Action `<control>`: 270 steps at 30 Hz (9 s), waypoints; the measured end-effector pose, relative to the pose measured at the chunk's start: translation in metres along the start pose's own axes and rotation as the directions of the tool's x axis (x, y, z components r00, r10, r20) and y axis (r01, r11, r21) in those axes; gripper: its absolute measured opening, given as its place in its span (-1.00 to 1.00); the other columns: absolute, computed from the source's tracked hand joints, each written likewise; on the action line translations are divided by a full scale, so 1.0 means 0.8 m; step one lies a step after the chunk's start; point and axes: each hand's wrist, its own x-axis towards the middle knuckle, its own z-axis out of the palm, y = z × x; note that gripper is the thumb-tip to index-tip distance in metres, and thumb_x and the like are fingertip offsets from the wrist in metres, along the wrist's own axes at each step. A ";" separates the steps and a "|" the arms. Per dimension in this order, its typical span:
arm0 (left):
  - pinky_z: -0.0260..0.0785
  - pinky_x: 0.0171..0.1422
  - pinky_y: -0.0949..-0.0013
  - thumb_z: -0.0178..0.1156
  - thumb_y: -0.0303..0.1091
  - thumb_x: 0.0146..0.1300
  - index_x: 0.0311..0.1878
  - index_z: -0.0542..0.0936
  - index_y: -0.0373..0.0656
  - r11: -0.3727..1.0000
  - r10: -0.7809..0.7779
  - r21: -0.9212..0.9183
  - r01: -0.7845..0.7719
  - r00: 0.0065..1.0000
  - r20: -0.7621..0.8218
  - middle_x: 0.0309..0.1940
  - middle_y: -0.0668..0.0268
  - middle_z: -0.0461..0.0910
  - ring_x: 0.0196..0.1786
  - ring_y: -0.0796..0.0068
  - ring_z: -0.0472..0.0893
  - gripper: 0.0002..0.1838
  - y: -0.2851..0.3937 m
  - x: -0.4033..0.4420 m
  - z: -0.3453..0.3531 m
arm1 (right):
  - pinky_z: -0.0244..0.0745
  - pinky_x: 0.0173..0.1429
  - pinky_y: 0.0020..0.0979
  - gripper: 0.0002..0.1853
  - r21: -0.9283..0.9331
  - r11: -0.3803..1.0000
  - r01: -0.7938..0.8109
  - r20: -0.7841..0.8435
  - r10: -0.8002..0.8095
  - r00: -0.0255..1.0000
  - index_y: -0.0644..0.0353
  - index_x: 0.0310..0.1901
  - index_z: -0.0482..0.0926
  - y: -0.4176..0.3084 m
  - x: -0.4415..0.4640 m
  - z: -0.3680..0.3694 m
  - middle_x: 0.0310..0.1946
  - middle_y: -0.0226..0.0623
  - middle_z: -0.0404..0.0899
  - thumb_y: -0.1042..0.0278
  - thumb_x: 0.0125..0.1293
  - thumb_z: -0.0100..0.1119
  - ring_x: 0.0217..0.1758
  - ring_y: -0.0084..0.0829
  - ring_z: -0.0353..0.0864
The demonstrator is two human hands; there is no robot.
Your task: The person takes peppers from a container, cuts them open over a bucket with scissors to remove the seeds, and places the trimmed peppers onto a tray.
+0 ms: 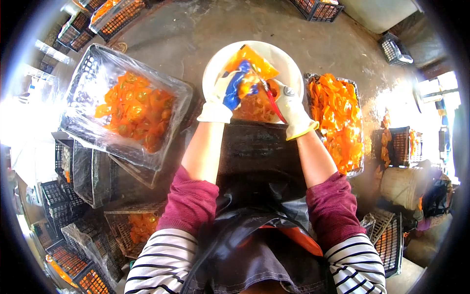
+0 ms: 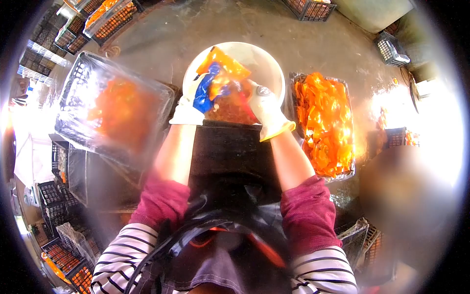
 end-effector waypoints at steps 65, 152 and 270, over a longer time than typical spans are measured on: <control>0.38 0.13 0.43 0.21 -0.22 0.31 0.07 0.54 -0.25 0.963 0.214 0.229 -0.145 0.924 -0.316 -0.03 0.31 0.60 -0.04 0.45 0.57 -0.63 0.094 -0.069 -0.177 | 0.41 0.12 -0.24 -0.48 0.869 0.484 -0.100 0.093 0.037 0.995 0.44 0.08 0.42 0.024 -0.005 -0.042 -0.01 -0.05 0.54 0.04 0.40 0.01 -0.02 -0.19 0.51; 0.52 -0.02 0.47 0.24 -0.60 0.15 0.10 0.51 -0.23 0.873 0.093 0.485 -0.054 0.994 -0.057 -0.08 0.27 0.59 -0.10 0.46 0.59 -0.60 -0.021 0.007 -0.024 | 0.47 -0.02 -0.54 -0.69 0.551 0.747 -0.372 0.291 0.246 0.925 0.31 0.11 0.46 0.034 -0.003 0.015 -0.09 -0.23 0.58 0.39 0.41 0.03 -0.06 -0.44 0.56; 0.42 0.00 0.43 0.16 -0.12 0.34 -0.04 0.60 -0.29 0.939 0.344 0.156 -0.307 0.863 -0.371 -0.13 0.28 0.63 -0.12 0.54 0.59 -0.62 0.055 -0.056 -0.105 | 0.52 -0.20 -0.41 -0.48 0.608 0.775 -0.172 0.122 0.122 0.985 0.15 0.06 0.48 0.010 0.004 0.000 -0.14 -0.08 0.64 -0.16 0.41 -0.14 -0.22 -0.34 0.64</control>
